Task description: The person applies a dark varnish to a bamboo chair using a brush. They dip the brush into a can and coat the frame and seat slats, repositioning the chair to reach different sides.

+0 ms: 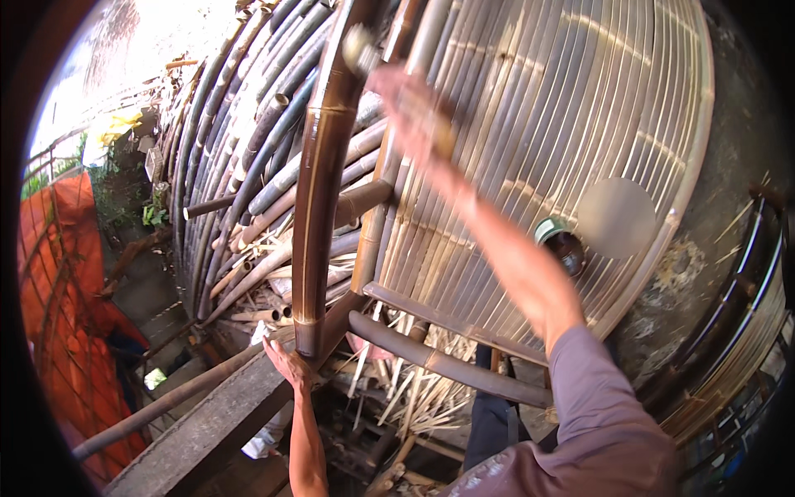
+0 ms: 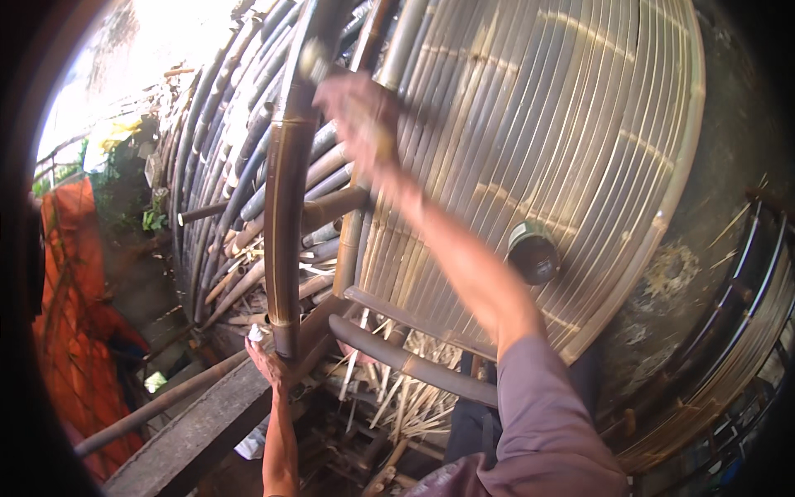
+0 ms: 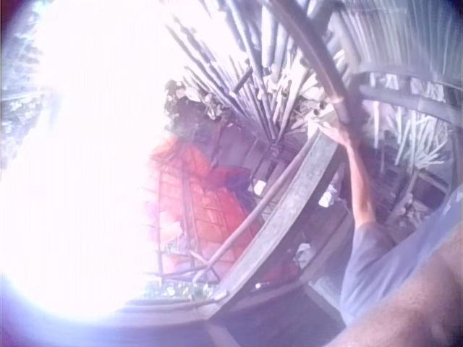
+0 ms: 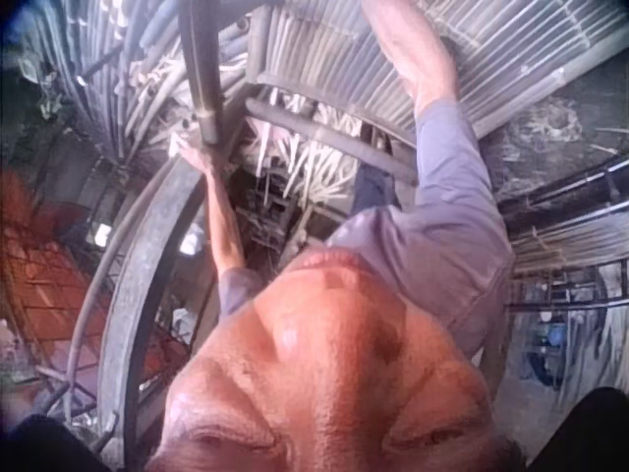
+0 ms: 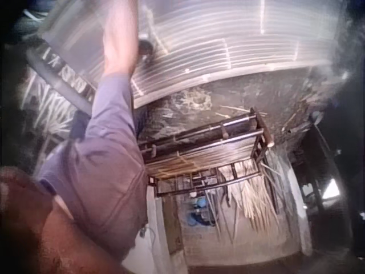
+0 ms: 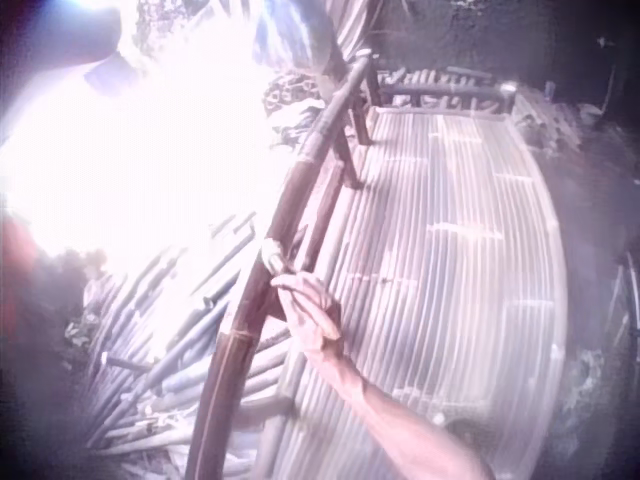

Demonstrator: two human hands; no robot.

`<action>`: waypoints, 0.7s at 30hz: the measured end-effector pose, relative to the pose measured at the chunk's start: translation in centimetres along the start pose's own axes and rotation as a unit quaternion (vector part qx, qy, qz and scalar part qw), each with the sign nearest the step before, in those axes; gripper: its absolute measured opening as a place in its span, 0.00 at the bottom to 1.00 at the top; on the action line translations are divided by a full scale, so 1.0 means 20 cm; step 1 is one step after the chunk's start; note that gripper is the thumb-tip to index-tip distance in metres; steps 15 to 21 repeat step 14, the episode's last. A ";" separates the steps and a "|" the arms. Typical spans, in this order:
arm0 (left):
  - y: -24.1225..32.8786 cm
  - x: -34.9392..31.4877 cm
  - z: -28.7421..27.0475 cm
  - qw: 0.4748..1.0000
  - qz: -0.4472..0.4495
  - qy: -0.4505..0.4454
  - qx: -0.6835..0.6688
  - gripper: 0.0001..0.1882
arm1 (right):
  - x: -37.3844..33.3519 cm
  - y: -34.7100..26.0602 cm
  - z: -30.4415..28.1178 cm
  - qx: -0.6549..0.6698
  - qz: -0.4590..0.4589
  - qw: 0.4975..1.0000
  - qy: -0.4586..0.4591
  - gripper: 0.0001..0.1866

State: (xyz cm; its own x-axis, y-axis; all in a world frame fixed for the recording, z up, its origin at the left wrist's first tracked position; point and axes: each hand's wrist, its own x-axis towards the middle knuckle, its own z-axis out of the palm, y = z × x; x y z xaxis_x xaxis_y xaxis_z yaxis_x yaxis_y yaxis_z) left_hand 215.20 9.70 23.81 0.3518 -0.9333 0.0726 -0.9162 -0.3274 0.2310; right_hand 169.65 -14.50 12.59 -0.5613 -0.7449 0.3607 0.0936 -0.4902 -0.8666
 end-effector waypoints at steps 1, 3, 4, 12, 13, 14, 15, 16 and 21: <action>0.04 -0.02 -0.02 0.999 -0.027 0.002 -0.025 0.34 | -0.27 -0.10 0.05 0.026 0.033 0.999 -0.034 0.06; 0.00 -0.03 -0.04 0.999 -0.041 0.001 -0.035 0.33 | -0.68 -0.26 0.09 0.098 0.087 0.987 -0.097 0.07; -0.02 -0.03 -0.04 0.997 -0.056 0.005 -0.054 0.33 | -0.82 -0.30 0.11 0.132 0.095 0.980 -0.114 0.07; -0.12 0.00 -0.08 0.997 -0.036 -0.028 -0.068 0.31 | -0.14 0.03 0.02 0.350 0.382 0.829 0.213 0.18; -0.03 0.03 0.00 0.983 -0.125 -0.005 -0.134 0.32 | -0.12 0.16 0.09 0.419 0.334 0.791 0.296 0.23; -0.14 0.01 -0.09 0.986 -0.106 -0.019 -0.125 0.35 | -0.16 0.17 0.16 0.465 0.354 0.740 0.332 0.25; -0.14 0.01 -0.09 0.986 -0.106 -0.019 -0.125 0.35 | -0.16 0.17 0.16 0.465 0.354 0.740 0.332 0.25; -0.14 0.01 -0.09 0.986 -0.106 -0.019 -0.125 0.35 | -0.16 0.17 0.16 0.465 0.354 0.740 0.332 0.25; -0.14 0.01 -0.09 0.986 -0.106 -0.019 -0.125 0.35 | -0.16 0.17 0.16 0.465 0.354 0.740 0.332 0.25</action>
